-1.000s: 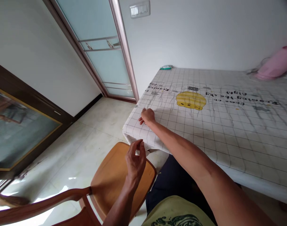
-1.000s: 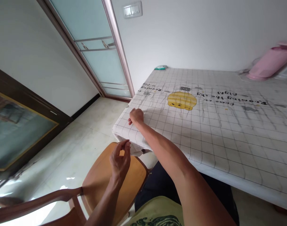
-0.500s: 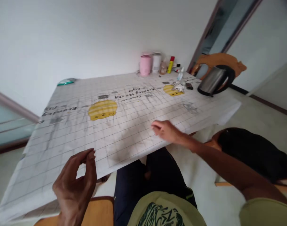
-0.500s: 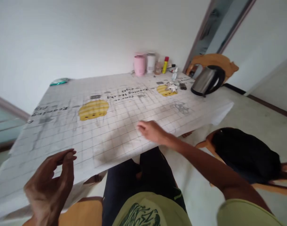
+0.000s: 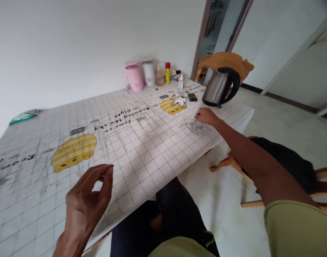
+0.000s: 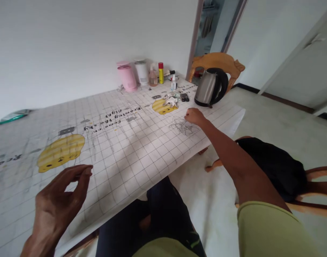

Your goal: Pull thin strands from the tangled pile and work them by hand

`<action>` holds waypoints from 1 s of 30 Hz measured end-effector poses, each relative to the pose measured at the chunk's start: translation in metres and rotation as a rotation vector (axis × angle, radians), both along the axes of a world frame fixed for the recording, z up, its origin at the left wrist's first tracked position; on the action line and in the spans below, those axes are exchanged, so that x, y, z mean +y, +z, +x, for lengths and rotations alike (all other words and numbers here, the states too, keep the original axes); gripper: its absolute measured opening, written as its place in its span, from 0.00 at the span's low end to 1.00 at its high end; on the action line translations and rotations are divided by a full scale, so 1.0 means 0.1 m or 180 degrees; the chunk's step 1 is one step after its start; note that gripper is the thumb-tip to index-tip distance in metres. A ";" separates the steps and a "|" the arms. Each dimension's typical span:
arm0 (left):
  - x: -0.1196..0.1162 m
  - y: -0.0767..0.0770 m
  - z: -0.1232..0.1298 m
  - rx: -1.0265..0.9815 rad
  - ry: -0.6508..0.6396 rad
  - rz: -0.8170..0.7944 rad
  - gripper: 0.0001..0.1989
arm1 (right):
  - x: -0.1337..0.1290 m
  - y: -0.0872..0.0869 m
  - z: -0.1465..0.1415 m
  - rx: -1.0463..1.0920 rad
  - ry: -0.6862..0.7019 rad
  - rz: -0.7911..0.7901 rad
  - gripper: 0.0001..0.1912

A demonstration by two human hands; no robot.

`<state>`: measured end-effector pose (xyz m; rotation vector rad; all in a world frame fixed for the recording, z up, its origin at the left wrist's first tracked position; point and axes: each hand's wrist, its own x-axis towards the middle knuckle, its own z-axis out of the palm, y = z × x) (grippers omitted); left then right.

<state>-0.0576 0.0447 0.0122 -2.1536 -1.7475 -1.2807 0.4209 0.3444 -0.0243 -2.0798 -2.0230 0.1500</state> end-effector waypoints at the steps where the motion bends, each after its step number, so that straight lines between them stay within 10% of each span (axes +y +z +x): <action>1: 0.04 -0.01 0.03 0.0017 -0.0047 -0.0049 0.05 | 0.09 -0.02 -0.04 0.0020 0.0109 -0.0045 0.08; 16: 0.51 0.03 0.33 -0.0027 -0.0378 -0.0322 0.07 | 0.76 -0.11 -0.91 -0.0276 0.1406 -0.0284 0.07; 30: 0.69 -0.14 0.28 0.0046 -0.0420 -0.0532 0.08 | 0.78 0.04 -0.80 -0.0679 0.1870 -0.0205 0.11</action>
